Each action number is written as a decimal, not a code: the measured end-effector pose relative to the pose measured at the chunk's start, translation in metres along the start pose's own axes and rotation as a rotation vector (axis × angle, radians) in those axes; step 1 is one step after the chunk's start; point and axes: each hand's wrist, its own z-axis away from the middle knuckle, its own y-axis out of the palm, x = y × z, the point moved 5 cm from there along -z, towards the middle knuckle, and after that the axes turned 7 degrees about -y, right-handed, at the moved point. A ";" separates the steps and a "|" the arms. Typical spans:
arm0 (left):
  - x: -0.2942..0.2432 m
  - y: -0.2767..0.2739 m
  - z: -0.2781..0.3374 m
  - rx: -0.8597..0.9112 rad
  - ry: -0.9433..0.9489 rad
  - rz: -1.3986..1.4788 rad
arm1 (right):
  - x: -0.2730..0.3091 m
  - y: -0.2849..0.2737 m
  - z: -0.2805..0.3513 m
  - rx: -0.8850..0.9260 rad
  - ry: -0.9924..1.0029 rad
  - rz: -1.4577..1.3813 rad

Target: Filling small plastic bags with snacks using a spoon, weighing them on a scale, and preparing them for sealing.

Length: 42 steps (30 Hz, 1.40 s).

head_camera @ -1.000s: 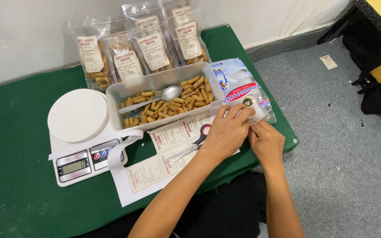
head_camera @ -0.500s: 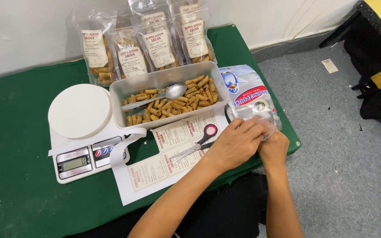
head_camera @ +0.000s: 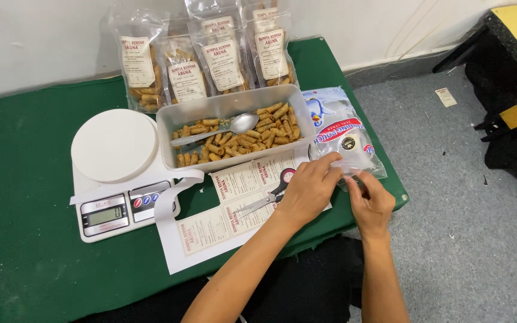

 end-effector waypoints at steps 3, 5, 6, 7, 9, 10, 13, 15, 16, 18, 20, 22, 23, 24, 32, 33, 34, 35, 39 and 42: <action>0.000 -0.002 0.000 -0.016 0.009 0.000 | 0.019 0.008 -0.021 0.193 -0.083 0.129; 0.001 0.001 0.003 -0.006 0.006 0.012 | 0.018 0.008 -0.019 0.222 -0.051 0.103; 0.002 0.002 0.004 0.003 0.004 0.023 | 0.016 0.008 -0.020 0.248 -0.020 0.077; 0.001 0.003 0.005 0.000 0.005 0.021 | 0.017 0.005 -0.020 0.246 -0.024 0.075; 0.003 0.002 0.007 -0.002 -0.024 -0.046 | 0.018 -0.002 -0.023 0.128 -0.003 -0.065; 0.005 0.003 0.008 -0.008 -0.025 -0.053 | 0.019 -0.008 -0.017 0.127 -0.009 -0.071; 0.012 0.006 0.015 0.024 -0.059 -0.060 | 0.029 -0.034 -0.003 0.067 0.064 -0.109; 0.017 0.015 0.020 0.138 -0.110 0.003 | 0.050 -0.067 -0.002 0.107 0.157 -0.059; 0.020 0.012 0.020 0.142 -0.117 0.004 | 0.056 -0.074 -0.005 0.115 0.162 -0.059; 0.021 0.016 0.018 0.254 -0.130 -0.031 | 0.058 -0.104 -0.008 -0.084 0.331 -0.114; 0.019 0.020 0.018 0.215 -0.131 -0.020 | 0.031 -0.124 -0.002 -0.231 0.302 -0.244; 0.019 0.017 0.016 0.167 -0.142 -0.026 | 0.015 -0.132 -0.001 -0.368 0.265 -0.396; 0.018 0.014 0.016 0.170 -0.152 -0.065 | 0.012 -0.127 -0.002 -0.382 0.287 -0.538; 0.018 0.011 0.016 0.173 -0.163 -0.103 | 0.010 -0.122 -0.003 -0.393 0.310 -0.682; 0.010 -0.031 -0.004 0.148 -0.151 0.481 | 0.074 -0.065 -0.042 -0.323 0.501 -1.305; 0.013 -0.028 -0.005 0.238 -0.288 0.680 | 0.082 -0.057 -0.053 -0.117 0.302 -1.557; 0.011 -0.047 -0.015 0.237 -0.287 0.679 | 0.082 -0.049 -0.059 -0.117 0.300 -1.559; 0.014 -0.059 -0.021 0.346 -0.456 0.856 | 0.083 -0.038 -0.065 -0.070 0.303 -1.527; 0.043 -0.101 -0.024 0.354 -0.747 1.351 | 0.077 0.004 -0.065 -0.057 0.452 -1.219; 0.084 -0.137 -0.018 0.249 -0.904 1.507 | 0.071 0.048 -0.076 0.004 0.496 -1.097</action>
